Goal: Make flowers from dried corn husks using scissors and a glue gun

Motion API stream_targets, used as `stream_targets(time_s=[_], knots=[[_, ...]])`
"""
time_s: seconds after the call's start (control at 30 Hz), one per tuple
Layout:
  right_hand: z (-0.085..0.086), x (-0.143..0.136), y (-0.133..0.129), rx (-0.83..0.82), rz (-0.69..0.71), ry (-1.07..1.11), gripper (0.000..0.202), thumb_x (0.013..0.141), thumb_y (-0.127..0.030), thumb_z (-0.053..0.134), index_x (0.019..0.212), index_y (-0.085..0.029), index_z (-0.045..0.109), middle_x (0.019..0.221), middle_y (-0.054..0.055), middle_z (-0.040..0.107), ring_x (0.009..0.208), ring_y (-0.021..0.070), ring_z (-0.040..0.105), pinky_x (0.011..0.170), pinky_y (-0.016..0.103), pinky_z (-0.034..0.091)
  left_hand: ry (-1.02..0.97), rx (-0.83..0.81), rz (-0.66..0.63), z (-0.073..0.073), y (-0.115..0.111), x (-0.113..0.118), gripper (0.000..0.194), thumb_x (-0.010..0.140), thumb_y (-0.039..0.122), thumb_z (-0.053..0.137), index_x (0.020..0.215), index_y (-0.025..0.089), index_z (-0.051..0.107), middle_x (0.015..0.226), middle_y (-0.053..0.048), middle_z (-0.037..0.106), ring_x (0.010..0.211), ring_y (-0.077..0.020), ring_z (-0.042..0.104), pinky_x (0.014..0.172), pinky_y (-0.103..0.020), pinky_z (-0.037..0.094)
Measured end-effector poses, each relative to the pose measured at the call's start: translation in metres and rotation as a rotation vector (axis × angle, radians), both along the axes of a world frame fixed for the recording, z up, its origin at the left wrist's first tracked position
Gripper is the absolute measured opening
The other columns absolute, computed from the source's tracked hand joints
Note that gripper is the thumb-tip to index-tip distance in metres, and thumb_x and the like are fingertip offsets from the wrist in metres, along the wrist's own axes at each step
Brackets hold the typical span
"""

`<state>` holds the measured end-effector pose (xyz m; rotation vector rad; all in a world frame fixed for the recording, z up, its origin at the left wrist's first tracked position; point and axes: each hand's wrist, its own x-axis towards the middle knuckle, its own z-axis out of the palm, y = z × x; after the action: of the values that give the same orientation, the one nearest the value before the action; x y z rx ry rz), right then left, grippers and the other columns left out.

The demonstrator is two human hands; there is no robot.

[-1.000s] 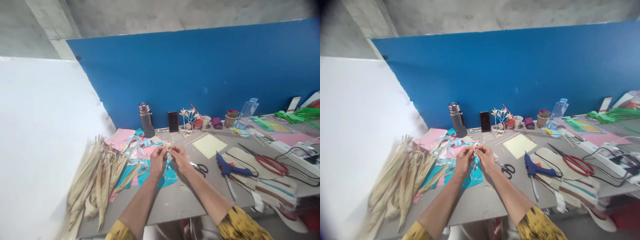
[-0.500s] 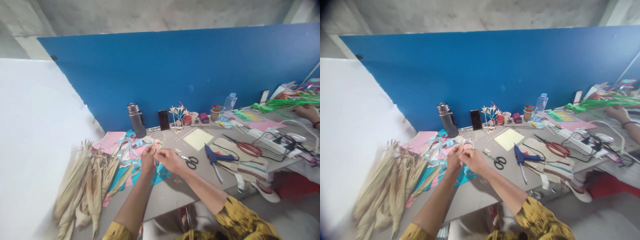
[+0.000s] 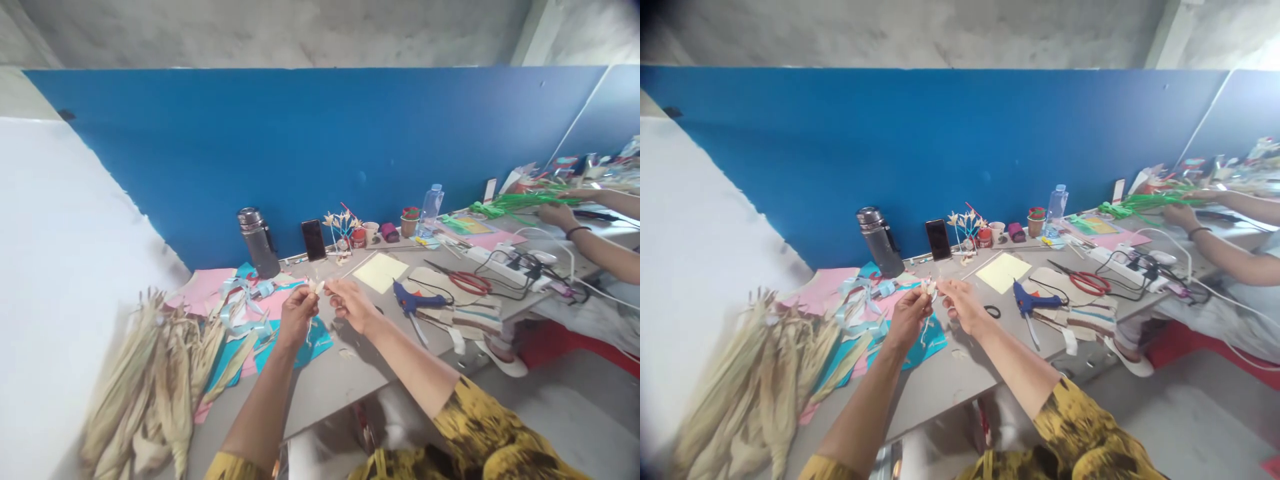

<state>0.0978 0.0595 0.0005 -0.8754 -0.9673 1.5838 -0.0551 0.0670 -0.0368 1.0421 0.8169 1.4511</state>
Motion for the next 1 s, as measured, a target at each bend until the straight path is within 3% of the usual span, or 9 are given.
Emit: stream_targets(time_s=[0.27, 0.43, 0.67, 0.87, 1.0], knots=[[0.001, 0.0, 0.006, 0.01, 0.12, -0.03, 0.036, 0.058, -0.042, 0.084, 0.07, -0.016, 0.06, 0.063, -0.005, 0.05, 0.049, 0.0038, 0.035, 0.042, 0.016, 0.015, 0.041, 0.017, -0.072, -0.004, 0.0, 0.001, 0.032, 0.067, 0.038, 0.085, 0.074, 0.016, 0.064, 0.067, 0.003, 0.057, 0.054, -0.0068, 0.048, 0.054, -0.022, 0.037], [0.001, 0.008, 0.016, 0.07, 0.24, -0.093, 0.03, 0.062, -0.039, 0.08, 0.068, -0.016, 0.061, 0.055, -0.006, 0.046, 0.046, 0.0042, 0.031, 0.042, 0.018, 0.012, 0.086, 0.031, -0.116, -0.006, 0.001, -0.003, 0.031, 0.068, 0.039, 0.084, 0.074, 0.015, 0.066, 0.063, 0.003, 0.057, 0.052, -0.0076, 0.048, 0.054, -0.023, 0.037], [-0.001, 0.016, 0.02, 0.133, 0.232, -0.226, 0.019, 0.062, -0.031, 0.075, 0.064, -0.014, 0.067, 0.046, -0.006, 0.044, 0.043, 0.0044, 0.031, 0.042, 0.02, 0.017, 0.224, 0.04, -0.145, -0.005, 0.0, -0.007, 0.03, 0.069, 0.041, 0.083, 0.075, 0.015, 0.069, 0.057, 0.002, 0.055, 0.052, -0.0091, 0.048, 0.055, -0.024, 0.037], [-0.012, 0.015, 0.024, -0.071, 0.381, -0.037, 0.021, 0.059, -0.027, 0.078, 0.063, -0.012, 0.063, 0.048, -0.008, 0.039, 0.044, 0.0021, 0.025, 0.041, 0.015, 0.012, 0.249, 0.107, -0.177, -0.004, -0.003, -0.007, 0.025, 0.074, 0.038, 0.081, 0.078, 0.016, 0.07, 0.064, 0.001, 0.057, 0.057, -0.0101, 0.049, 0.059, -0.025, 0.039], [-0.013, 0.015, 0.024, -0.136, 0.443, 0.016, 0.028, 0.058, -0.03, 0.081, 0.065, -0.013, 0.06, 0.055, -0.008, 0.042, 0.045, 0.0013, 0.025, 0.041, 0.013, 0.015, 0.241, 0.112, -0.211, -0.001, -0.005, -0.008, 0.027, 0.073, 0.039, 0.083, 0.076, 0.015, 0.071, 0.07, -0.001, 0.06, 0.059, -0.0104, 0.05, 0.06, -0.026, 0.04]])
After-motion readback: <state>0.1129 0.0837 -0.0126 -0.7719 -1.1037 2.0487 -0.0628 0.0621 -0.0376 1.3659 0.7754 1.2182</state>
